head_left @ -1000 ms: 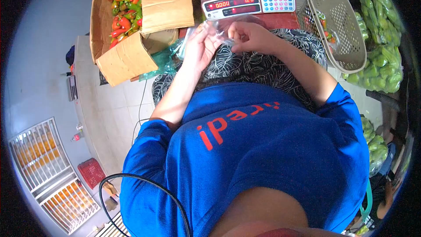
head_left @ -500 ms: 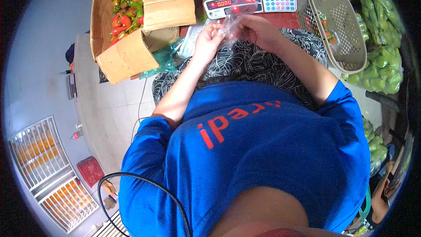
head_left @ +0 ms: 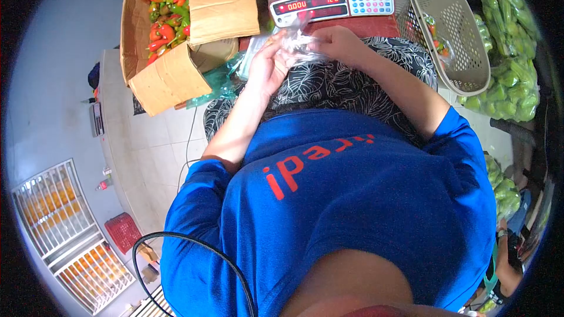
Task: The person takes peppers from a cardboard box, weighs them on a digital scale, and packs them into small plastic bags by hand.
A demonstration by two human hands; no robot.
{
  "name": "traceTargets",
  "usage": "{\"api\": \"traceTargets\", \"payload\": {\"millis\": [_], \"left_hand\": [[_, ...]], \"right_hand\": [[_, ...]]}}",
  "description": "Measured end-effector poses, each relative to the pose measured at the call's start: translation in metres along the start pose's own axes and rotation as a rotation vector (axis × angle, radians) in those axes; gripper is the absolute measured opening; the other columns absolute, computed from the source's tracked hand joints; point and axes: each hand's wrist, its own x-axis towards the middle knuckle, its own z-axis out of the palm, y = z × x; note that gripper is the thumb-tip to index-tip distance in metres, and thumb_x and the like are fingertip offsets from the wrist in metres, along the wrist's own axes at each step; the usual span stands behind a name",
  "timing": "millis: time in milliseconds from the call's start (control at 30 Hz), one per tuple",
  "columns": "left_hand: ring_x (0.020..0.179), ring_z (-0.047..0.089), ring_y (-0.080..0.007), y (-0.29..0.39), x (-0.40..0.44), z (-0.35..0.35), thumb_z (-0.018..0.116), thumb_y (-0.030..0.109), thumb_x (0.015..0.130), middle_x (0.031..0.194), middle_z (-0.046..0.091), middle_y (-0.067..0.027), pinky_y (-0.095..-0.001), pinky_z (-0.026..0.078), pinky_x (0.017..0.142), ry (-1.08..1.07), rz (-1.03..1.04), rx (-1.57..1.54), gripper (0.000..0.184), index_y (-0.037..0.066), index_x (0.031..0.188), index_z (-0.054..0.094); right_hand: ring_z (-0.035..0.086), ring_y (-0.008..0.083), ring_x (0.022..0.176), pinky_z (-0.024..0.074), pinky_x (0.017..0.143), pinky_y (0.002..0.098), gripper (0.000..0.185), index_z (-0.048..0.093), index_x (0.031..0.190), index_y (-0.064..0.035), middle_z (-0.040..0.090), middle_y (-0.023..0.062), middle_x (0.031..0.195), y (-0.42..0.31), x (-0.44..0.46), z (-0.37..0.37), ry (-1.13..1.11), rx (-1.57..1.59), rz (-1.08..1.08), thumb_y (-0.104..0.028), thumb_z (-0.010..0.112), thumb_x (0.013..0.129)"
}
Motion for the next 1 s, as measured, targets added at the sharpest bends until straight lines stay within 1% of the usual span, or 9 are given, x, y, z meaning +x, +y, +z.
{"api": "traceTargets", "payload": {"millis": [100, 200, 300, 400, 500, 600, 700, 867, 1000], "left_hand": [[0.086, 0.062, -0.0198, 0.005, -0.007, 0.024, 0.041, 0.012, 0.092, 0.102, 0.060, -0.0089, -0.0314, 0.054, 0.072, 0.217, -0.016, -0.079, 0.035, 0.003, 0.126, 0.043], [0.059, 0.049, -0.0107, 0.009, -0.009, 0.026, 0.043, 0.013, 0.093, 0.074, 0.050, 0.0012, -0.0247, 0.044, 0.055, 0.123, -0.083, -0.185, 0.033, 0.004, 0.124, 0.045], [0.050, 0.029, -0.0075, 0.007, -0.001, 0.001, 0.044, 0.014, 0.092, 0.063, 0.032, 0.0047, -0.0236, 0.031, 0.047, -0.138, -0.206, -0.414, 0.031, 0.005, 0.122, 0.045], [0.049, 0.028, -0.0074, 0.006, 0.002, 0.003, 0.046, 0.017, 0.092, 0.062, 0.032, 0.0037, -0.0232, 0.027, 0.047, -0.251, -0.254, -0.471, 0.028, 0.007, 0.118, 0.047], [0.052, 0.036, -0.0079, -0.002, 0.007, -0.005, 0.047, 0.018, 0.092, 0.065, 0.039, 0.0030, -0.0232, 0.032, 0.049, -0.323, -0.236, -0.376, 0.029, 0.008, 0.119, 0.046], [0.058, 0.043, -0.0093, 0.004, 0.000, 0.011, 0.050, 0.017, 0.090, 0.070, 0.046, 0.0013, -0.0232, 0.038, 0.053, -0.026, -0.066, -0.082, 0.032, 0.008, 0.121, 0.044], [0.071, 0.052, -0.0108, 0.006, -0.006, 0.027, 0.059, 0.008, 0.083, 0.085, 0.053, -0.0014, -0.0258, 0.046, 0.065, -0.002, 0.082, 0.277, 0.045, 0.008, 0.124, 0.041], [0.103, 0.052, -0.0152, -0.010, -0.009, 0.024, 0.064, 0.012, 0.081, 0.113, 0.055, -0.0076, -0.0295, 0.042, 0.090, -0.029, 0.254, 1.138, 0.052, 0.004, 0.126, 0.040], [0.086, 0.058, -0.0103, -0.012, -0.006, 0.028, 0.052, -0.002, 0.083, 0.096, 0.060, -0.0060, -0.0233, 0.047, 0.075, -0.026, 0.377, 1.017, 0.036, 0.002, 0.119, 0.045]], "right_hand": [[0.056, 0.0110, 0.074, 0.0448, 0.070, 0.0256, 0.023, 0.062, 0.097, -0.0030, 0.062, 0.0010, 0.078, -0.001, 0.001, -0.006, 0.044, 0.423, 0.093, -0.023, 0.051, 0.091], [0.058, 0.0124, 0.072, 0.0450, 0.066, 0.0257, 0.023, 0.060, 0.095, -0.0039, 0.061, 0.0013, 0.075, -0.014, 0.002, 0.001, 0.141, 1.105, 0.190, -0.019, 0.044, 0.094], [0.056, 0.0122, 0.069, 0.0441, 0.063, 0.0249, 0.022, 0.058, 0.094, -0.0044, 0.058, 0.0020, 0.074, -0.029, -0.005, -0.002, 0.105, 1.249, 0.169, -0.021, 0.043, 0.095], [0.054, 0.0117, 0.067, 0.0423, 0.059, 0.0241, 0.024, 0.057, 0.094, -0.0035, 0.058, 0.0030, 0.079, 0.020, 0.018, 0.003, -0.652, 1.665, -0.257, -0.024, 0.045, 0.095], [0.052, 0.0123, 0.064, 0.0429, 0.058, 0.0257, 0.025, 0.056, 0.093, -0.0038, 0.056, 0.0025, 0.076, 0.026, 0.011, -0.003, -0.619, 1.635, -0.116, -0.027, 0.048, 0.094], [0.053, 0.0137, 0.061, 0.0448, 0.058, 0.0281, 0.026, 0.056, 0.093, -0.0032, 0.056, 0.0031, 0.071, -0.009, 0.001, 0.002, 0.146, 0.618, 0.020, -0.029, 0.054, 0.090], [0.053, 0.0092, 0.077, 0.0447, 0.071, 0.0259, 0.024, 0.054, 0.102, -0.0010, 0.057, 0.0027, 0.081, 0.003, -0.001, -0.003, 0.117, 0.029, -0.148, -0.018, 0.060, 0.087], [0.054, 0.0103, 0.080, 0.0446, 0.073, 0.0268, 0.031, 0.054, 0.101, 0.0001, 0.058, 0.0024, 0.085, -0.001, 0.001, 0.000, 0.105, 0.128, -0.056, -0.021, 0.067, 0.081], [0.054, 0.0121, 0.076, 0.0442, 0.071, 0.0277, 0.025, 0.056, 0.097, -0.0007, 0.059, 0.0058, 0.081, 0.003, 0.003, 0.008, 0.065, 0.081, -0.245, -0.020, 0.063, 0.083]]}}
